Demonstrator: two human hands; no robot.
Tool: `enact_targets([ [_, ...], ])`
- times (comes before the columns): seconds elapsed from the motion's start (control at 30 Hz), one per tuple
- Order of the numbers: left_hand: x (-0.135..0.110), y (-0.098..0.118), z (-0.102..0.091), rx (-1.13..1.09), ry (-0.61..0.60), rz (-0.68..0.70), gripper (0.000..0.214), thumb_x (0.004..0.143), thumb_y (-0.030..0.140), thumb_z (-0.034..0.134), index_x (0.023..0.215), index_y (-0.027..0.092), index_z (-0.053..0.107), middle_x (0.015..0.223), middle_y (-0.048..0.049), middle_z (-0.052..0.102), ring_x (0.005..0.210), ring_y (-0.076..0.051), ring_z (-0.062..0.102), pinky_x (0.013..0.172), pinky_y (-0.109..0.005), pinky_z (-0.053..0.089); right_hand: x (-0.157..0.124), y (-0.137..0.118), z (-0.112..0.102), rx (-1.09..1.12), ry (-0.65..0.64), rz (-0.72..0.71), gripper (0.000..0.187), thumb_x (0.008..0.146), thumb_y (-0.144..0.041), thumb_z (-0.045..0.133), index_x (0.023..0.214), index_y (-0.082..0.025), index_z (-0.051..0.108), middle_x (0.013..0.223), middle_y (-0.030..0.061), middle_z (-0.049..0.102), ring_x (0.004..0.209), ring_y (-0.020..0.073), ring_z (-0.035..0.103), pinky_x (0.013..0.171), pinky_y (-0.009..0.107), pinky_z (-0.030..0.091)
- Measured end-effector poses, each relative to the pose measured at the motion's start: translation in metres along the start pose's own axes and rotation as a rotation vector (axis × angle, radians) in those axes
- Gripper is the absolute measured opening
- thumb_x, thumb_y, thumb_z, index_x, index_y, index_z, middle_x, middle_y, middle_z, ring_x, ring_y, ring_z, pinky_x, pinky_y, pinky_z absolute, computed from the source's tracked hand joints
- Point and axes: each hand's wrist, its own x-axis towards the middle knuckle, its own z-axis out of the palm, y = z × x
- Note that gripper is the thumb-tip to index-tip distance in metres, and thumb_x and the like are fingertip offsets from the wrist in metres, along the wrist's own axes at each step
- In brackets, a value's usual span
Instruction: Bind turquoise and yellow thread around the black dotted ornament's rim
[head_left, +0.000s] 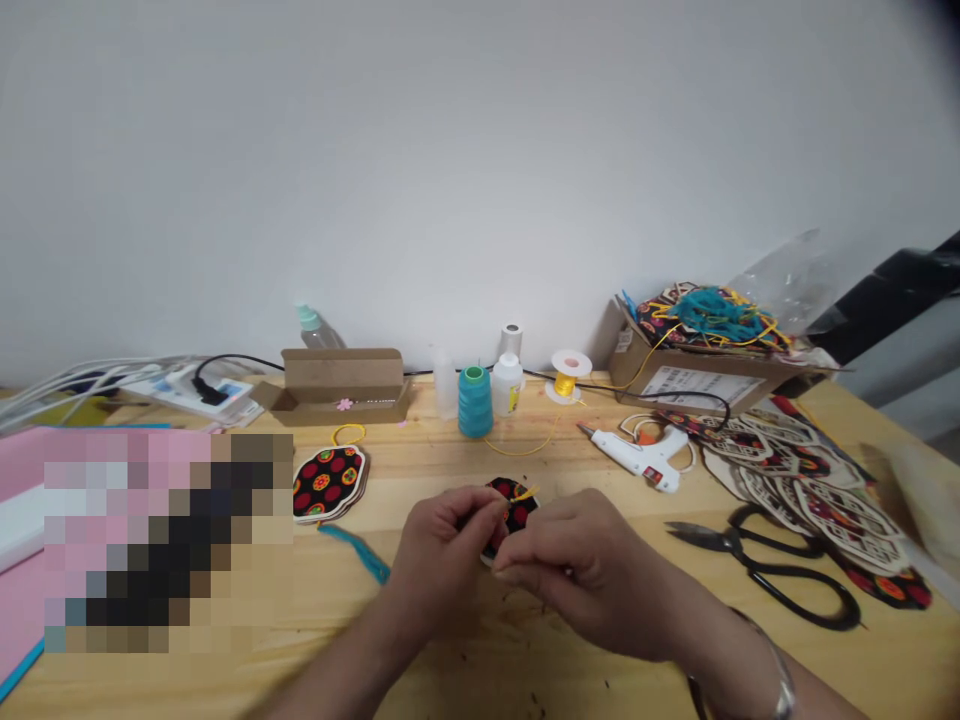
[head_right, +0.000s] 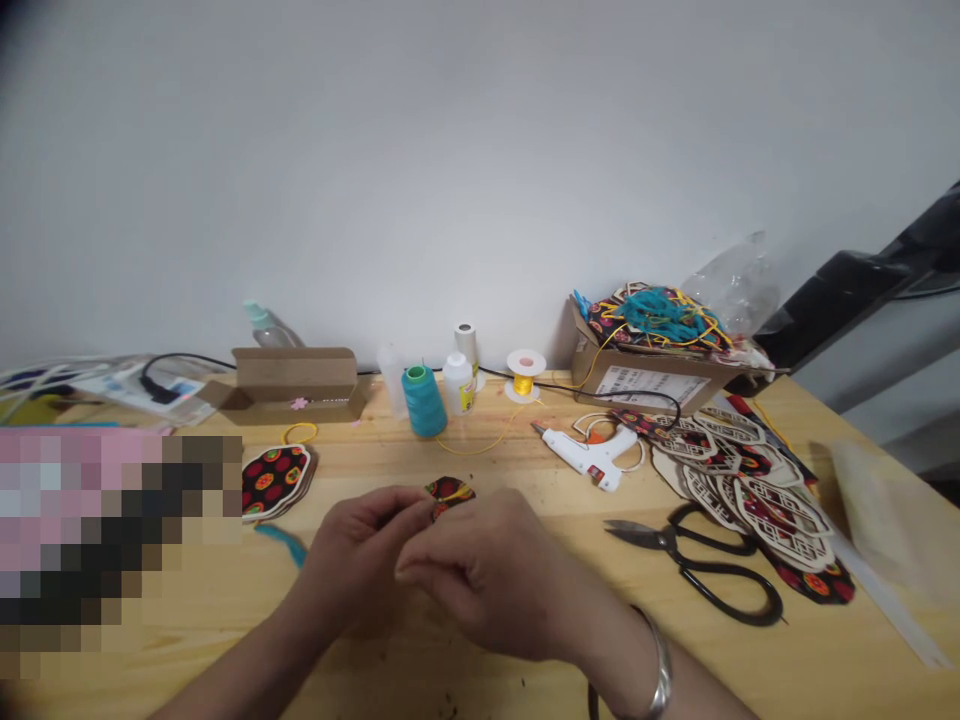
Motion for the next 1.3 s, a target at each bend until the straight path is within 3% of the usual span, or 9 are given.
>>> enact_targets([
  [0.17, -0.005, 0.0, 0.003, 0.081, -0.239, 0.145, 0.021, 0.08, 0.026, 0.052, 0.069, 0.021, 0.07, 0.065, -0.0021, 0.065, 0.064, -0.017, 0.054, 0.061, -0.025, 0.04, 0.002, 0.006, -0.011, 0.312, 0.105, 0.161, 0.016, 0.08, -0.025, 0.057, 0.077, -0.018, 0.07, 0.061, -0.0003, 0.065, 0.054, 0.0095, 0.055, 0.051, 0.02, 0.042],
  [0.37, -0.007, 0.009, 0.0, -0.038, -0.292, 0.115, 0.021, 0.078, 0.021, 0.055, 0.063, 0.019, 0.069, 0.06, -0.0016, 0.061, 0.061, -0.015, 0.053, 0.06, -0.024, 0.04, 0.008, 0.019, -0.012, 0.595, 0.2, 0.321, 0.014, 0.074, -0.025, 0.064, 0.085, -0.023, 0.072, 0.081, 0.0004, 0.072, 0.072, 0.0146, 0.065, 0.062, 0.023, 0.052],
  [0.57, -0.004, 0.005, -0.004, -0.326, -0.2, 0.005, 0.017, 0.075, 0.023, 0.061, 0.06, 0.017, 0.068, 0.056, -0.0015, 0.061, 0.056, -0.012, 0.05, 0.056, -0.023, 0.038, 0.012, 0.029, -0.006, 0.55, 0.211, 0.416, 0.018, 0.074, -0.027, 0.062, 0.088, -0.021, 0.071, 0.085, 0.0025, 0.071, 0.076, 0.0175, 0.066, 0.068, 0.028, 0.052],
  [0.73, 0.0, -0.001, -0.005, -0.48, -0.065, -0.059, 0.014, 0.074, 0.025, 0.063, 0.064, 0.016, 0.067, 0.057, -0.0004, 0.06, 0.056, -0.01, 0.048, 0.055, -0.021, 0.038, 0.01, 0.03, -0.001, 0.517, 0.108, 0.349, 0.019, 0.079, -0.027, 0.057, 0.092, -0.023, 0.07, 0.081, 0.0007, 0.072, 0.072, 0.0154, 0.064, 0.063, 0.025, 0.05],
  [1.03, 0.001, 0.004, -0.005, -0.297, 0.139, -0.045, 0.017, 0.074, 0.025, 0.063, 0.06, 0.016, 0.063, 0.045, 0.0062, 0.048, 0.043, -0.006, 0.033, 0.041, -0.017, 0.027, 0.006, 0.021, 0.005, 0.361, -0.025, 0.294, 0.021, 0.082, -0.026, 0.053, 0.088, -0.021, 0.072, 0.066, -0.0019, 0.065, 0.056, 0.0098, 0.052, 0.051, 0.02, 0.037],
  [1.3, 0.002, 0.008, -0.004, -0.209, 0.184, -0.048, 0.02, 0.073, 0.026, 0.062, 0.056, 0.016, 0.061, 0.044, 0.0067, 0.046, 0.043, -0.006, 0.032, 0.041, -0.018, 0.026, 0.003, 0.009, 0.004, 0.064, -0.1, 0.138, 0.023, 0.085, -0.018, 0.047, 0.072, -0.018, 0.067, 0.055, -0.0053, 0.045, 0.053, 0.0065, 0.036, 0.049, 0.019, 0.028],
])
